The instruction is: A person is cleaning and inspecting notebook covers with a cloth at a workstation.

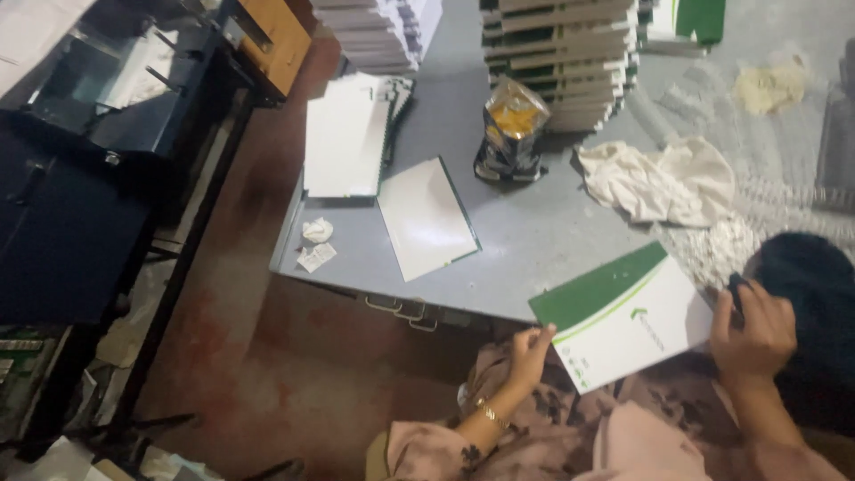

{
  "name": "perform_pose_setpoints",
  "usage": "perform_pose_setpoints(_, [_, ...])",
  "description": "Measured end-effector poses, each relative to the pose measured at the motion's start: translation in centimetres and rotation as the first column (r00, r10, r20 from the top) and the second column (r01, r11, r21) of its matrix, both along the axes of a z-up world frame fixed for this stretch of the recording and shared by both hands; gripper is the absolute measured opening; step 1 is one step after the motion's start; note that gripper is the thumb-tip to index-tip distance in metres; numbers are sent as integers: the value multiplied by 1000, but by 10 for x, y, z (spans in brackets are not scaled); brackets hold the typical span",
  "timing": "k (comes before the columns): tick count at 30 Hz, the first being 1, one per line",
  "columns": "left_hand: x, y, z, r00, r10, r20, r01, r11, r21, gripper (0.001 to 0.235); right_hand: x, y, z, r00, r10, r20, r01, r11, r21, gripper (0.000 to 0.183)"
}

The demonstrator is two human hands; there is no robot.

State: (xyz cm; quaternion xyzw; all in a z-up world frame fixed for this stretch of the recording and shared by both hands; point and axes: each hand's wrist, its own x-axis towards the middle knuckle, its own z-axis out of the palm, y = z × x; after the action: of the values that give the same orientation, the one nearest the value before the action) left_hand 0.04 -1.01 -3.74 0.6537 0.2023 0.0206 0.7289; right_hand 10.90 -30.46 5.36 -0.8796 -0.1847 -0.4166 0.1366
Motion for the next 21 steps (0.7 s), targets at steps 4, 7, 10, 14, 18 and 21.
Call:
perform_pose_setpoints(4, [-3, 0, 46, 993, -70, -94, 79, 992, 102, 59, -2, 3, 6, 999, 33, 12, -34, 999, 24, 7])
perform_pose_setpoints(7, [-6, 1, 52, 995, -83, -53, 92, 971, 220, 63, -6, 6, 10, 998, 66, 11, -66, 996, 54, 4])
perform_pose_setpoints(10, [-3, 2, 52, 992, -95, -88, 116, 955, 273, 60, -4, 9, 14, 998, 50, 28, -51, 998, 23, 25])
perform_pose_setpoints(14, [-5, 1, 43, 992, -106, -71, 124, 939, 322, 59, -4, -3, -3, 986, 26, -163, -25, 1000, 8, 36])
perform_pose_setpoints(18, [-2, 3, 39, 992, -116, -56, 127, 938, 323, 54, -16, 38, 29, 864, 198, -463, -223, 975, 1, 25])
perform_pose_setpoints(21, [-4, 5, 61, 985, -143, -91, 164, 945, 281, 58, -29, 65, 6, 752, 171, -636, -278, 958, -71, 43])
